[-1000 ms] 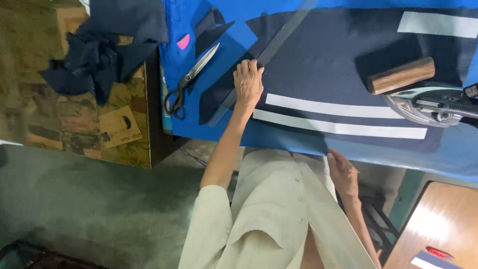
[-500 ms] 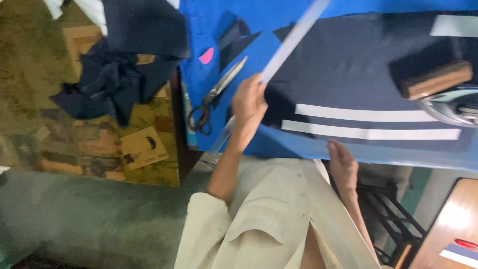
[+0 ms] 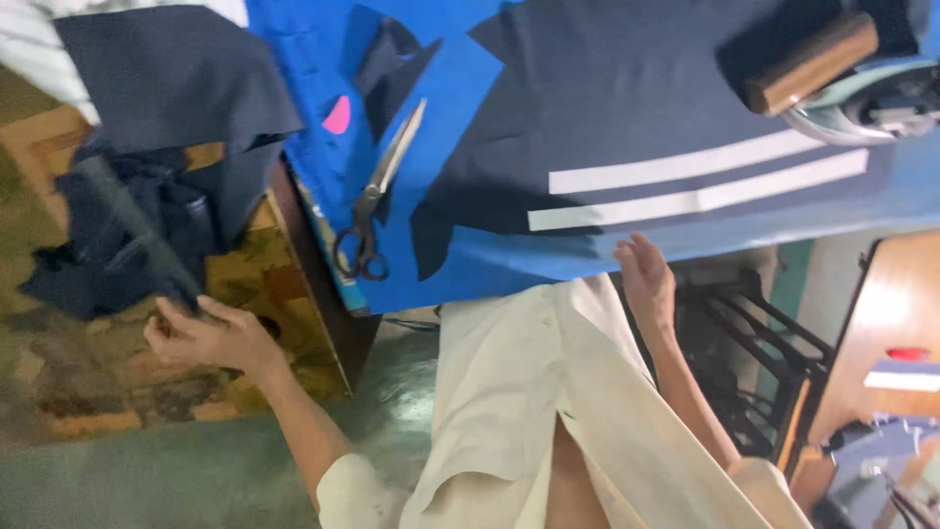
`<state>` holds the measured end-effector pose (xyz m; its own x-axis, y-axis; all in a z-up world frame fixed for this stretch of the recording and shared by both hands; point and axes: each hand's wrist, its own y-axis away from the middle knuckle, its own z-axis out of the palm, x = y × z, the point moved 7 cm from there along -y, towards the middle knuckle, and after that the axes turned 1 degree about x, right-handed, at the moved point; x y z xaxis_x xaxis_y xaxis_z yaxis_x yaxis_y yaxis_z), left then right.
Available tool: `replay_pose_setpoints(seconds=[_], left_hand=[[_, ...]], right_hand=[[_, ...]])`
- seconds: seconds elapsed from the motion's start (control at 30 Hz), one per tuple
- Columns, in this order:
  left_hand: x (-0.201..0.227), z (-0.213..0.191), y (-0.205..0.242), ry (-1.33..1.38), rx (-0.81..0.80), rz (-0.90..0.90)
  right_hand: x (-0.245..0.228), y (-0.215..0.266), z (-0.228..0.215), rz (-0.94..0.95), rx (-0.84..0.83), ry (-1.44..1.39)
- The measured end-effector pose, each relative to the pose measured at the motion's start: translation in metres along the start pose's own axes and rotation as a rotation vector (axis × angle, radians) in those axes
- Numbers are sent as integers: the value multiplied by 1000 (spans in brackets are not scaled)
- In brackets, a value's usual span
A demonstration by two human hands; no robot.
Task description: The person cuts dark fabric pieces using shears and a ruler on a blue work surface, then irons the cut pieces with a steam iron. The person handles the fabric and tools directly, moving pieces aside and adjusting the iron as needed.
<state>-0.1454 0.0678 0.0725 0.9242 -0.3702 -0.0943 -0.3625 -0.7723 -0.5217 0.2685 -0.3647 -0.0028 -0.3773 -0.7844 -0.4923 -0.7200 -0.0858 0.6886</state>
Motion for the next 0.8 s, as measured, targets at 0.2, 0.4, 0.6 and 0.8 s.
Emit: replay_pose_setpoints(seconds=[0.2, 0.4, 0.6, 0.8], left_hand=[[158, 32, 74, 486, -215, 410], [177, 47, 92, 571, -359, 315], [162, 53, 135, 411, -543, 73], [139, 28, 141, 316, -1195, -536]], right_hand=[[104, -33, 58, 196, -118, -457], [51, -7, 65, 355, -242, -567], [44, -20, 60, 388, -325, -513], [43, -30, 65, 417, -442, -382]])
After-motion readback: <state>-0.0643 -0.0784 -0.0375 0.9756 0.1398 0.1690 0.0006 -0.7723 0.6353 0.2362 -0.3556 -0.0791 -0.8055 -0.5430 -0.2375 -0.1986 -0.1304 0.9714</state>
